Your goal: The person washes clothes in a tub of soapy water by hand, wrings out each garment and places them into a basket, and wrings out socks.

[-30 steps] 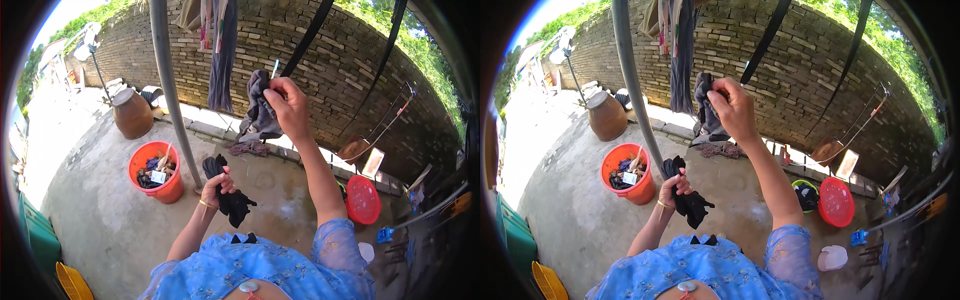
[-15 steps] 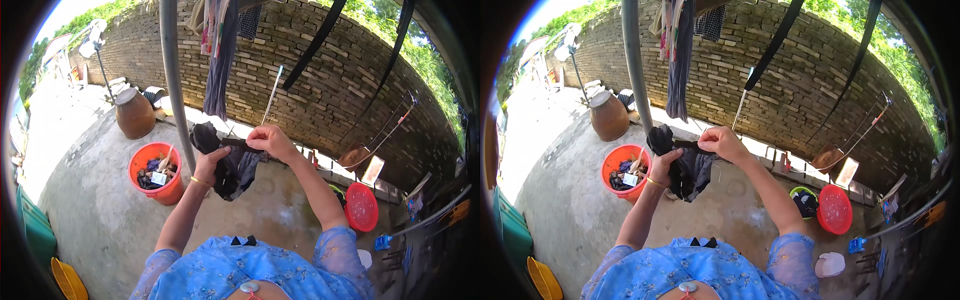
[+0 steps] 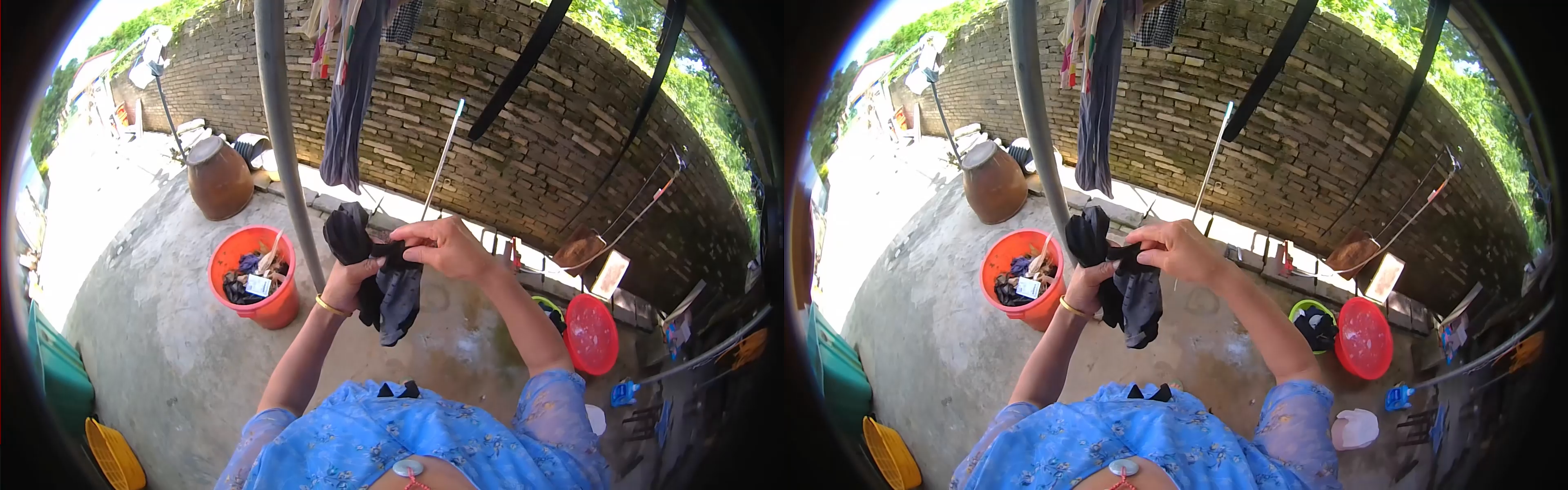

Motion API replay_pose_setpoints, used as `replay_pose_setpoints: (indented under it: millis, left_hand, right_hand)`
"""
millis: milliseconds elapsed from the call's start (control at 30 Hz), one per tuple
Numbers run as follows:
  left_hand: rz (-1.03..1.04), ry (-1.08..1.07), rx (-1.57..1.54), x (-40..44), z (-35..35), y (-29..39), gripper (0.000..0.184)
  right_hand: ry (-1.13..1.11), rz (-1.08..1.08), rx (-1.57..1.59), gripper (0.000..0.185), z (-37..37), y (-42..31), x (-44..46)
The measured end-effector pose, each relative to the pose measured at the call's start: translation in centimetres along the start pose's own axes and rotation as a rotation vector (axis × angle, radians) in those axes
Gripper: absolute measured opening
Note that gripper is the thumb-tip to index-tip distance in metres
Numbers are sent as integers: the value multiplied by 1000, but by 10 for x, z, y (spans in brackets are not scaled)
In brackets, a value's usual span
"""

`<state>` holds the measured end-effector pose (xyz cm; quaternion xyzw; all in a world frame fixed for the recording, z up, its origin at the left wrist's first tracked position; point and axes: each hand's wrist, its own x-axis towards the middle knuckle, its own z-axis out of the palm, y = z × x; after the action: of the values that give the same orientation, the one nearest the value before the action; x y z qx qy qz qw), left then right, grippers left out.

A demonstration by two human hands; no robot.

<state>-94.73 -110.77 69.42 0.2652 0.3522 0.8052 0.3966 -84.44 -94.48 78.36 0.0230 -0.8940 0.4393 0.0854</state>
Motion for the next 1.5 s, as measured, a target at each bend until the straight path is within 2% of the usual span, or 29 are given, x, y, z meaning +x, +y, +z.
replay_pose_setpoints:
  millis: [33, 233, 367, 433, 467, 533, 600, 667, 767, 867, 900, 1033, 1133, 1200, 1300, 1500]
  left_hand:
    - [-2, 7, 7, 0, 1, -1, 32]
    - [-18, 40, 32, 1, -6, -12, 30]
    - [-4, 106, -66, 4, -10, -17, 29]
    - [42, 144, -38, 4, -13, -17, 30]
    - [44, 139, -41, 5, -12, -15, 30]
    - [1, 123, 103, 3, -10, -11, 34]
    - [10, 150, 184, -4, -17, -10, 36]
    - [68, 201, 285, -4, -24, -9, 41]
    - [75, 104, 260, -8, -15, 4, 45]
    - [123, -108, 288, -2, -17, 7, 42]
    - [105, -89, 420, 1, -27, 2, 38]
    - [108, -17, 530, -3, -37, 4, 30]
    - [144, -25, 540, -3, -43, 20, 27]
    - [61, -3, 396, -5, -38, 39, 24]
    - [-29, 67, 346, 3, -44, 56, 22]
    - [140, -13, 380, 46, -8, 104, 20]
  right_hand:
    - [31, -46, -64, 24, 1, 2, 0]
    - [93, -2, -298, 14, 7, -6, -10]
    - [175, 20, -191, 14, 1, -3, -15]
    - [199, -118, -93, 13, -3, -5, -16]
    - [200, -118, -100, 13, 1, 4, -11]
    - [39, -83, -146, 11, 16, 40, 0]
    - [24, -24, -99, 11, 18, 44, 1]
    - [-49, 124, -34, 12, 17, 36, 1]
    - [-82, 84, -76, 13, 25, 25, 6]
    - [-89, 16, -259, 14, 34, 11, 16]
    - [-69, -24, -286, 15, 35, 11, 18]
    - [1, -38, -305, 16, 39, 3, 26]
    - [40, -46, -283, 15, 41, -3, 31]
    - [55, -2, -229, 15, 40, -10, 37]
    - [106, -9, -208, 15, 39, -20, 47]
    - [84, -75, -181, 13, -12, -49, 79]
